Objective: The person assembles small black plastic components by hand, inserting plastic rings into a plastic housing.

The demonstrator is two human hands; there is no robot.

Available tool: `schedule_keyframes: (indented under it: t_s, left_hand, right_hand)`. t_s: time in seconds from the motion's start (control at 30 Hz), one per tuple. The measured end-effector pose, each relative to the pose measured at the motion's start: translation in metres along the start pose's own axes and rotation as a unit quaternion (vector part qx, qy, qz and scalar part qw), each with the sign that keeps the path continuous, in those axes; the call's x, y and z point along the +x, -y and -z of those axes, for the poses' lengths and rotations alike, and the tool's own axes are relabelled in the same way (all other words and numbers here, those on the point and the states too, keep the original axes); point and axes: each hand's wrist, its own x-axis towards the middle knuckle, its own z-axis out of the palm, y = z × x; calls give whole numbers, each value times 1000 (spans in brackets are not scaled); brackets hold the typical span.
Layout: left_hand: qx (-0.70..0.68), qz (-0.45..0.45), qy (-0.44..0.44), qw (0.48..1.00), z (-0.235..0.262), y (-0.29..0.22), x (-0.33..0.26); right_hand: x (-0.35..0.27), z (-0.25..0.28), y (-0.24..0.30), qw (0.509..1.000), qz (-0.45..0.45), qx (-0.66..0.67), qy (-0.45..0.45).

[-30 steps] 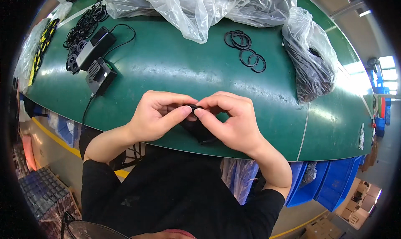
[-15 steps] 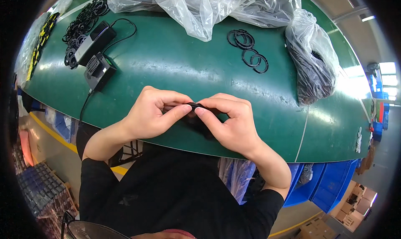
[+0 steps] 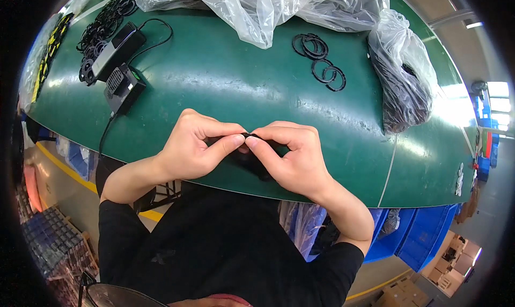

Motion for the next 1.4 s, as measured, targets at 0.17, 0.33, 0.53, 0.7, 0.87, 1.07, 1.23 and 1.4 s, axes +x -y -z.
schedule_keyframes:
  t_s: [0.17,0.33,0.53,0.7,0.87,1.07,1.23,1.4]
  left_hand:
    - [-46,76,21,996,2,-1,0]
    - [-159,126,42,978,2,1,2]
    - [-105,142,68,982,7,-2,5]
    - [112,22,41,993,7,-9,4]
    - [50,71,37,996,7,-5,3]
    - [-67,133,49,988,4,-1,3]
    - [-158,155,49,974,4,0,5]
    - [-131,154,40,979,4,-3,6]
  right_hand:
    - [1,-2,0,1000,-23,16,3]
    - [0,0,2,997,-73,31,11]
    - [-3,-3,-3,995,-87,49,-18]
    - [-4,-9,-6,998,-12,-26,-55]
    - [-3,-12,-5,998,-19,-20,-64]
    - [-3,-10,-4,999,-24,3,-48]
    - [-3,-9,-1,992,-109,46,-32]
    - [1,-3,-2,980,-153,126,-9]
